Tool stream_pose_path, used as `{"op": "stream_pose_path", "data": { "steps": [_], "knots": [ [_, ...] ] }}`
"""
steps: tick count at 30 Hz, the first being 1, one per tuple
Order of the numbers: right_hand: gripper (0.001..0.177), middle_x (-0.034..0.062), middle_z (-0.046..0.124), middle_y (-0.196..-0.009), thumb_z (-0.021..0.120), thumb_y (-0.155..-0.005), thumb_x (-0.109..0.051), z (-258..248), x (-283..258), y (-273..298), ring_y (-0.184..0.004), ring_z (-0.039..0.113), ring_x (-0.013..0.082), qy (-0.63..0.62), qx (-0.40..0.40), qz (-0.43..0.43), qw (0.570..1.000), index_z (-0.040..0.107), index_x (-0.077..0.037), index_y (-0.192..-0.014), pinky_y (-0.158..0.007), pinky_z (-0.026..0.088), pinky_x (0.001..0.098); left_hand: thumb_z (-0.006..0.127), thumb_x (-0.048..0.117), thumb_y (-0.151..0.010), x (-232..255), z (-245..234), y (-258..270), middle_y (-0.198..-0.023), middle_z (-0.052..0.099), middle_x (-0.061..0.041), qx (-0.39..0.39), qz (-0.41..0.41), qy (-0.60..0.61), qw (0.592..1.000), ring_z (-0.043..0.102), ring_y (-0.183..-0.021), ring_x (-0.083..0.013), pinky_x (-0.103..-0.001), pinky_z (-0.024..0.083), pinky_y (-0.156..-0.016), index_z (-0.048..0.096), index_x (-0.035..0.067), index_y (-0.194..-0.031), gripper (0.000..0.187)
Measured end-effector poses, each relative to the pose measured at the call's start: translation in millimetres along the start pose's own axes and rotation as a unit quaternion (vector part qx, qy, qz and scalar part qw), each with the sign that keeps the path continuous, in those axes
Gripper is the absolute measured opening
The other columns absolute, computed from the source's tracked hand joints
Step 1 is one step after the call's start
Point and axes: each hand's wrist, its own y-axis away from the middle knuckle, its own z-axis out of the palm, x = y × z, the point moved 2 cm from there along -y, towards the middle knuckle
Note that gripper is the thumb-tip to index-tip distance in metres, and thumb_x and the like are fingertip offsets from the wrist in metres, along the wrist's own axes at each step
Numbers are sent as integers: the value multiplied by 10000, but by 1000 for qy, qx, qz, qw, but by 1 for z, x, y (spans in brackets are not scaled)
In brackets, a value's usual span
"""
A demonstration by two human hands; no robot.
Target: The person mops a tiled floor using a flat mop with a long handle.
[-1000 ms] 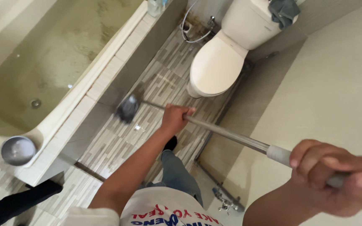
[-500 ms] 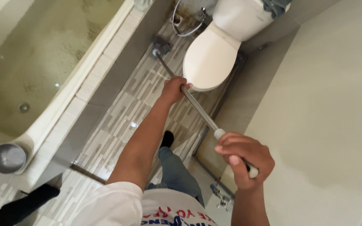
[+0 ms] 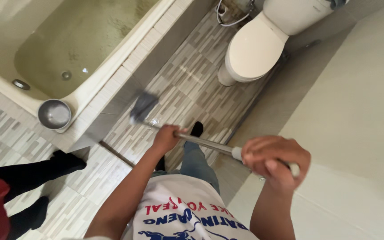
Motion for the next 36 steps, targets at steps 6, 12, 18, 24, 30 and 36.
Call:
{"op": "stream_pose_path", "data": {
  "steps": [6, 12, 18, 24, 30, 36],
  "knots": [
    [300, 70, 475, -533, 571, -984, -68, 0, 18, 6, -473, 431, 171, -54, 28, 88, 994, 692, 173, -1116, -616, 480, 395, 715, 311, -905, -13, -15, 42, -771, 689, -198, 0, -115, -52, 992, 657, -774, -418, -519, 512, -712, 726, 64, -723, 307],
    [312, 48, 454, -483, 538, -999, -54, -62, -1, -21, -415, 402, 135, -34, 62, 6, 997, 684, 166, -1165, -567, 491, 369, 708, 416, -945, 51, -2, -18, -788, 707, -187, -39, -135, -28, 990, 679, -771, -402, -502, 522, -703, 747, 103, -784, 354],
    [330, 27, 447, -465, 482, -944, -12, -135, -31, -56, -398, 393, 107, 86, 79, -37, 992, 650, 160, -1170, -544, 488, 395, 718, 293, -846, 117, 21, -143, -818, 731, -158, -48, -18, -46, 998, 706, -802, -360, -484, 529, -690, 785, 131, -849, 176],
    [291, 12, 470, -511, 502, -871, 22, -171, -45, -84, -460, 433, 122, 170, 42, -92, 980, 653, 104, -1105, -548, 560, 397, 685, 423, -960, 189, 44, -273, -777, 677, -164, -31, 62, 26, 997, 651, -748, -370, -500, 482, -688, 748, 127, -844, 324],
    [332, 42, 512, -618, 561, -692, 104, -141, -1, -81, -550, 555, 203, 287, 80, -25, 954, 732, 55, -972, -624, 538, 390, 720, 390, -943, 182, 65, -356, -853, 618, -179, 18, 137, -7, 990, 603, -837, -376, -490, 471, -751, 626, 34, -727, 427],
    [381, 67, 532, -651, 522, -658, 75, -121, 16, -72, -621, 581, 219, 234, 33, 1, 972, 727, 82, -979, -693, 558, 417, 749, 343, -959, 134, 82, -334, -833, 638, -167, 39, 140, 40, 989, 611, -871, -365, -468, 480, -786, 627, 16, -704, 433]
  ]
}}
